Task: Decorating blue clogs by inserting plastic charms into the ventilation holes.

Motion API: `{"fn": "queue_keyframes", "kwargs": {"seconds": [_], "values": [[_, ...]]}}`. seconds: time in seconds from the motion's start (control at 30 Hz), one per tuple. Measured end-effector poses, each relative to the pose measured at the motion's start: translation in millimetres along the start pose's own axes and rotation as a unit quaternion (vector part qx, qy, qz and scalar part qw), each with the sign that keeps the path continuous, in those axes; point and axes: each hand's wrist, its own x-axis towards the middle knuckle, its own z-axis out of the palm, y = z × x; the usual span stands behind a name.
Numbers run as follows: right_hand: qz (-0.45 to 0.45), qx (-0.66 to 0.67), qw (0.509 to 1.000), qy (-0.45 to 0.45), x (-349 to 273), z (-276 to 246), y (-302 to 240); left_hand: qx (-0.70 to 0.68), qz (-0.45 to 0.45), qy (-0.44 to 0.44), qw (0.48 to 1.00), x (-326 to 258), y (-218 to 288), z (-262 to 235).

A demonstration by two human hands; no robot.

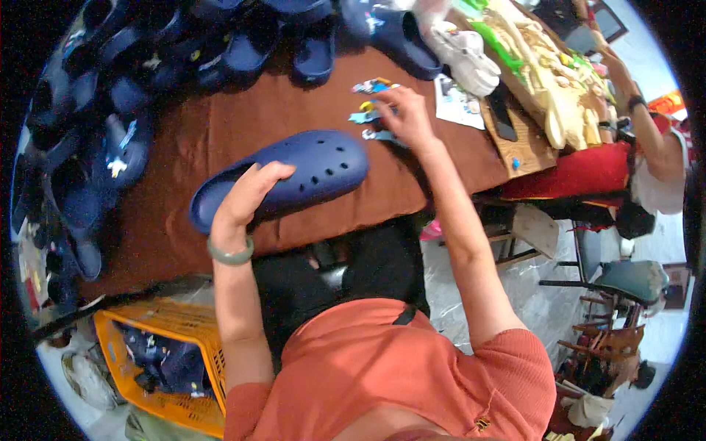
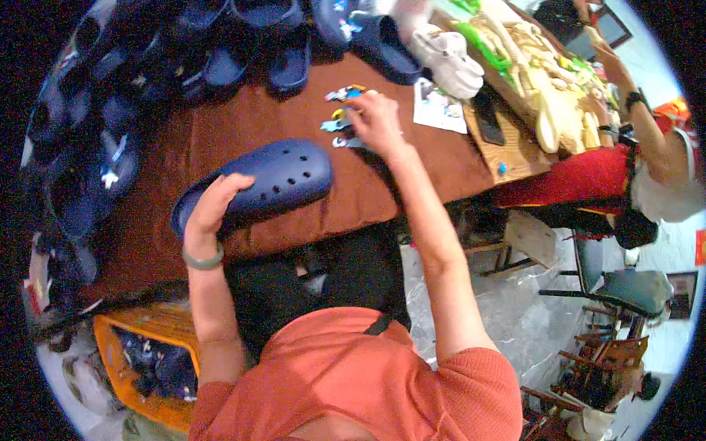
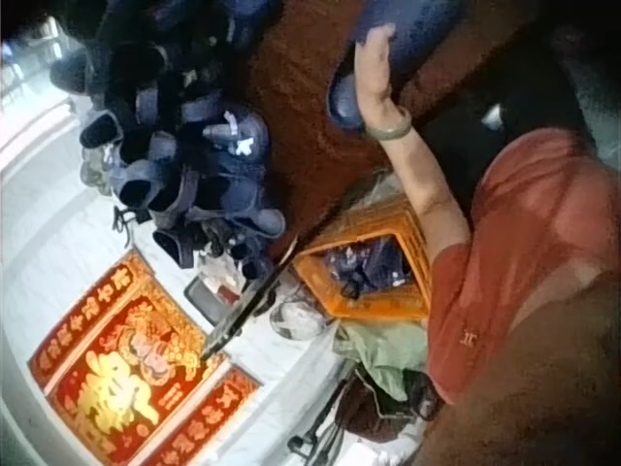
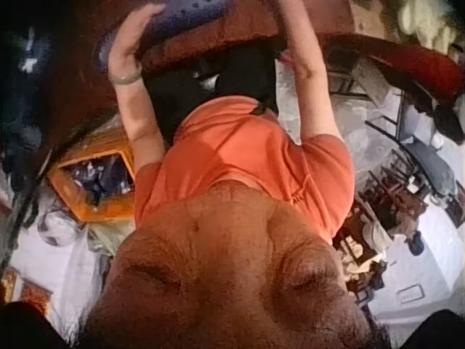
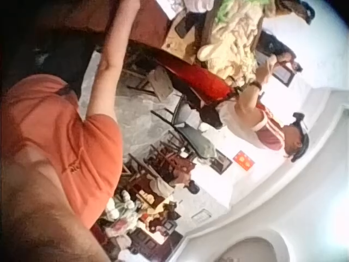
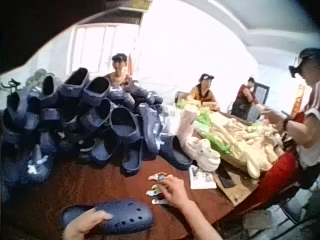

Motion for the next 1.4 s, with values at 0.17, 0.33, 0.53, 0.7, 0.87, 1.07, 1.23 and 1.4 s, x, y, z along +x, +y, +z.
{"fn": "queue_keyframes", "kwargs": {"seconds": [0.17,0.33,0.53,0.7,0.87,1.07,1.23,1.4], "values": [[-0.051,-0.095,0.992,-0.067,-22.4,34.4,3.8,-0.097,0.03,0.106,0.989,-31.3,59.5,45.4],[-0.104,-0.099,0.99,0.011,-18.5,27.0,-22.5,-0.069,-0.021,0.071,0.995,-21.0,11.1,-0.4],[-0.003,0.054,0.999,0.0,-27.1,10.7,-23.5,-0.065,-0.019,0.051,0.996,-10.7,0.7,1.4],[0.036,0.136,0.989,0.037,-40.8,17.3,-38.8,-0.052,-0.047,0.024,0.997,-7.7,-9.1,-4.0],[0.258,0.255,0.932,-0.015,-41.2,-2.0,-70.8,0.089,0.112,-0.04,0.989,-9.8,-16.0,-11.2],[0.236,0.272,0.932,-0.044,-37.5,-15.9,-96.5,0.199,0.127,-0.026,0.971,-15.0,-12.6,0.6],[0.153,0.304,0.938,-0.065,-15.5,-13.8,-116.2,-0.026,0.009,-0.014,1.0,-26.8,12.0,21.2],[0.041,0.254,0.959,-0.122,12.0,0.3,-130.0,0.001,0.036,-0.021,0.999,-28.5,15.9,24.1]]}}
